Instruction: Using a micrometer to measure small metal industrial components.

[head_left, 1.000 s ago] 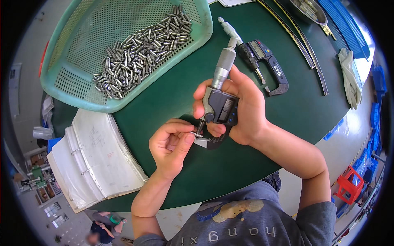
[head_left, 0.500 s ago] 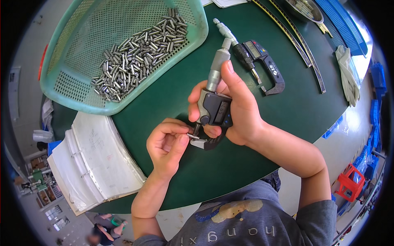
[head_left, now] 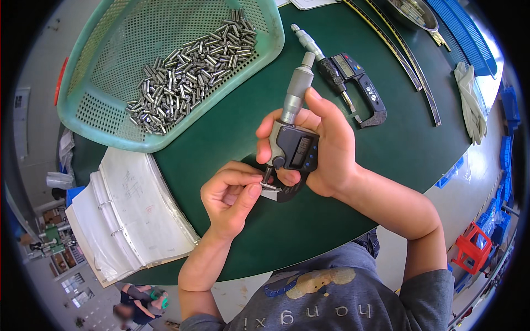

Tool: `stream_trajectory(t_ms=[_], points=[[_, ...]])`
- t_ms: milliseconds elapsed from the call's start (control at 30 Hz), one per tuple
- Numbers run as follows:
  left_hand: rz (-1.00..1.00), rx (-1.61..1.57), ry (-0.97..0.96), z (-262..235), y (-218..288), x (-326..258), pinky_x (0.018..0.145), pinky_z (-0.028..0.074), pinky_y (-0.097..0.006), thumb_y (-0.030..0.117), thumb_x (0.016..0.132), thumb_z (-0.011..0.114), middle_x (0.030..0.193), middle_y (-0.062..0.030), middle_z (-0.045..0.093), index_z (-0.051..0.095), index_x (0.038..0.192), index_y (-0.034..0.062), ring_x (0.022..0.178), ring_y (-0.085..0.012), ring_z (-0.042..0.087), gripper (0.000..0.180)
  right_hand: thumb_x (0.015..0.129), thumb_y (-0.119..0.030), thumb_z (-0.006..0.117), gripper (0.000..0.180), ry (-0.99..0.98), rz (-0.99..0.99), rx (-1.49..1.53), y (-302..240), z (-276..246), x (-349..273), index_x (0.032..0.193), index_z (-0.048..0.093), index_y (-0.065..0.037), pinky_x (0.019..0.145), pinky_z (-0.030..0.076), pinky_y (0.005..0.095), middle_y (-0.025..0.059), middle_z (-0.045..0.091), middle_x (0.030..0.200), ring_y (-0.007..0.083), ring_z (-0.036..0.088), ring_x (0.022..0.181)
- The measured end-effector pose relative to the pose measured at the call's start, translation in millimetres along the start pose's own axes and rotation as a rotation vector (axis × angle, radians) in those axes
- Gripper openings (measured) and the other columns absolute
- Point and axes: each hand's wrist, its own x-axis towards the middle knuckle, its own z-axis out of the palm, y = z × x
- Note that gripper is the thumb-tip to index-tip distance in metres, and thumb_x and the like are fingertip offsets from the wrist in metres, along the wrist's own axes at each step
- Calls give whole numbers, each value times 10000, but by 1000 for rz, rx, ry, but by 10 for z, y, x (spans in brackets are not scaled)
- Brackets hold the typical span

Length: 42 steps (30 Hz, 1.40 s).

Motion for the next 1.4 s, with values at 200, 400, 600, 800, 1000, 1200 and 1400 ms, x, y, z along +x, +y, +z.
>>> stream_trajectory(t_ms=[200,400,600,800,1000,1200,1400], points=[[-18,-5,31,67,37,21,611,411,-214,-7,769,548,829,-119,529,543,806,-51,701,-108,507,58,777,-610,270,646,24,-17,-49,-2,8,-10,800,523,-17,348,332,224,130,551,657,147,429,393],[-92,94,-20,25,35,28,613,421,-224,21,788,537,791,-95,527,525,758,-46,702,-119,526,75,772,-636,267,671,0,-60,-100,-16,21,-16,792,525,-17,349,324,222,130,552,656,138,423,393],[-104,92,-24,52,59,24,591,418,-212,27,787,543,776,-99,534,531,749,-54,671,-119,530,90,808,-614,204,668,17,-75,-180,-12,32,-17,825,511,-21,352,318,222,122,543,668,133,408,393],[-87,151,-11,35,59,20,560,382,-180,10,780,544,807,-106,554,554,796,-70,653,-84,499,83,835,-548,164,633,21,55,-24,-46,-1,-6,847,497,-9,357,328,228,122,541,669,142,403,389],[-95,136,7,41,58,11,546,378,-176,-7,776,543,818,-102,554,559,845,-87,643,-69,482,108,821,-536,223,600,25,23,14,-33,-10,-3,843,500,-5,361,340,233,123,546,660,150,418,380],[-98,123,11,29,40,-2,552,374,-175,-8,778,535,825,-104,550,558,847,-89,645,-70,475,108,806,-575,272,603,35,-14,-80,-38,2,-4,805,512,-21,360,341,228,117,548,648,141,431,387],[-117,80,-23,74,74,41,625,414,-211,38,788,534,819,-113,553,545,817,-69,718,-112,532,110,789,-617,279,630,49,-16,-151,-39,7,-11,793,517,-33,359,336,222,112,550,656,131,432,401]])
